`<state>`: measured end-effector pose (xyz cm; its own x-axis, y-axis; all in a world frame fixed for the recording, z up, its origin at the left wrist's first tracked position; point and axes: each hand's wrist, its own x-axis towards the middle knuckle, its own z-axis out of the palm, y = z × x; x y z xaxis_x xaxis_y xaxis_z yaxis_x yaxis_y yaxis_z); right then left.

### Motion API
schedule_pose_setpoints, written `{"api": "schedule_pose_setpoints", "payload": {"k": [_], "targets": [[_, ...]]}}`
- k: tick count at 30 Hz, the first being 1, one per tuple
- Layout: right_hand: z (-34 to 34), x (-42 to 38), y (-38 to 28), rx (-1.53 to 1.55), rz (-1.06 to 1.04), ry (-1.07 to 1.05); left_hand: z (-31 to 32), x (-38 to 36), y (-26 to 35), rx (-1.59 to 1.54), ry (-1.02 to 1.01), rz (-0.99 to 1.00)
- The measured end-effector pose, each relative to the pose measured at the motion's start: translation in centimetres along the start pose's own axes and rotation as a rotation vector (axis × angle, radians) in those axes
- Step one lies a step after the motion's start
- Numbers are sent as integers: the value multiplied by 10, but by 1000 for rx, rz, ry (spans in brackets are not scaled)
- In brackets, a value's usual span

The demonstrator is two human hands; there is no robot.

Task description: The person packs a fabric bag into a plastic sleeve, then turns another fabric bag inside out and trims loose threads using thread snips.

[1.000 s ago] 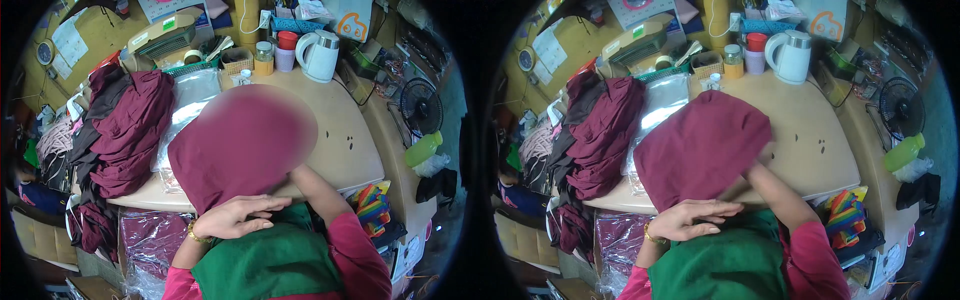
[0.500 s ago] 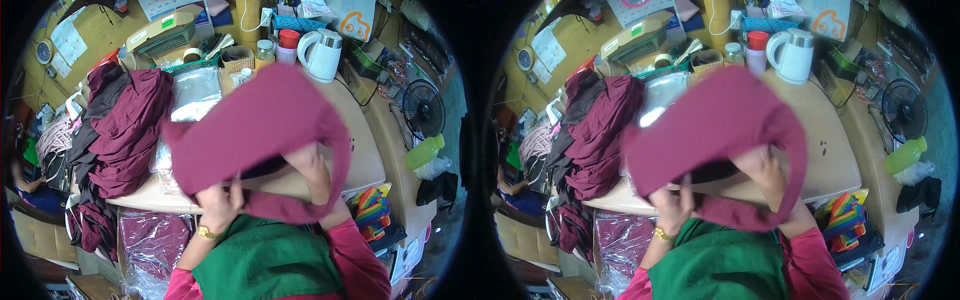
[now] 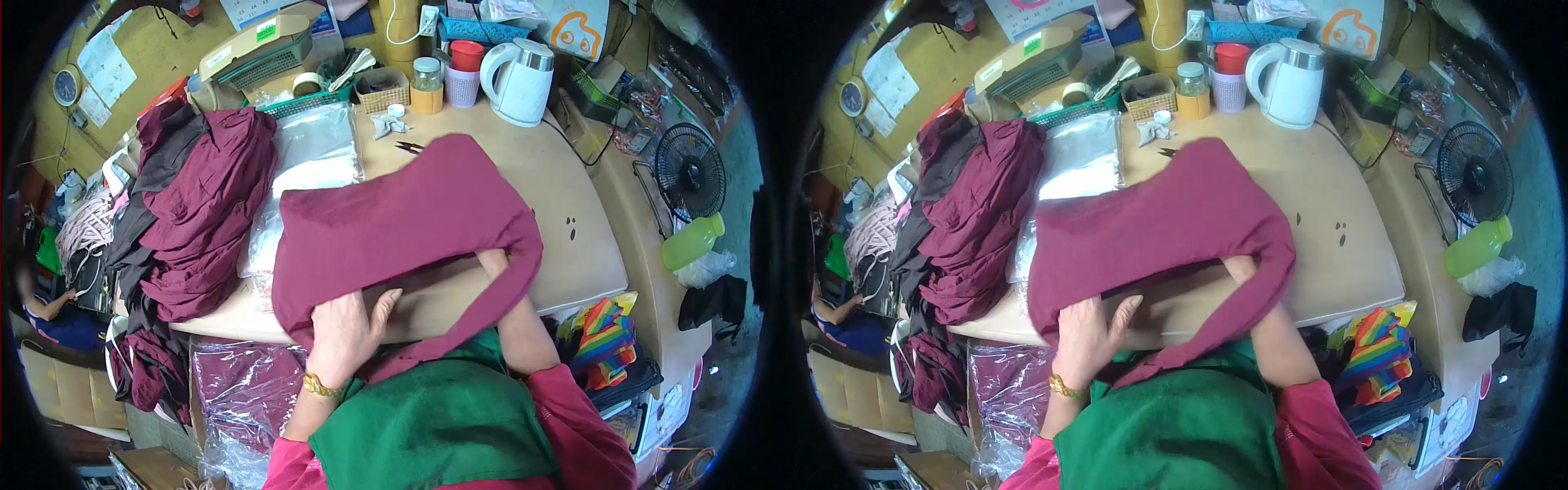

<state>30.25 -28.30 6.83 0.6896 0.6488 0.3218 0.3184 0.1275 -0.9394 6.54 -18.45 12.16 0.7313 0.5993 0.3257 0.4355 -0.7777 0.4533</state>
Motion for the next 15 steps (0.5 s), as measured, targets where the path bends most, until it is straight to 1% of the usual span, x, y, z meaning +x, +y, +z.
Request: {"api": "schedule_pose_setpoints", "payload": {"k": [1,2,4,5,6,8,9,10,12,13,15], "targets": [[2,-8,-4,-9,-18,-4,2,-4,1,-33,-59,-28],[5,-14,-8,-32,-43,-32,6,-10,-1,-32,-64,-34],[10,-14,-11,-97,-74,-102,24,-20,-11,44,126,203],[14,-11,-6,-135,-76,-136,35,-21,-16,12,176,198],[20,-4,1,-155,-74,-162,45,-17,-17,14,174,199],[31,-1,14,-171,-75,-198,65,-2,-17,-84,46,72],[34,2,20,-164,-67,-198,74,7,-21,-105,-171,-69],[36,6,22,-161,-60,-204,85,18,-31,-42,-216,-96],[27,13,16,-175,-51,-201,89,34,-69,88,-192,-15],[21,12,8,-192,-62,-195,107,30,-113,422,23,263],[9,12,-3,-244,-82,-186,93,25,-106,186,-19,162]]}}
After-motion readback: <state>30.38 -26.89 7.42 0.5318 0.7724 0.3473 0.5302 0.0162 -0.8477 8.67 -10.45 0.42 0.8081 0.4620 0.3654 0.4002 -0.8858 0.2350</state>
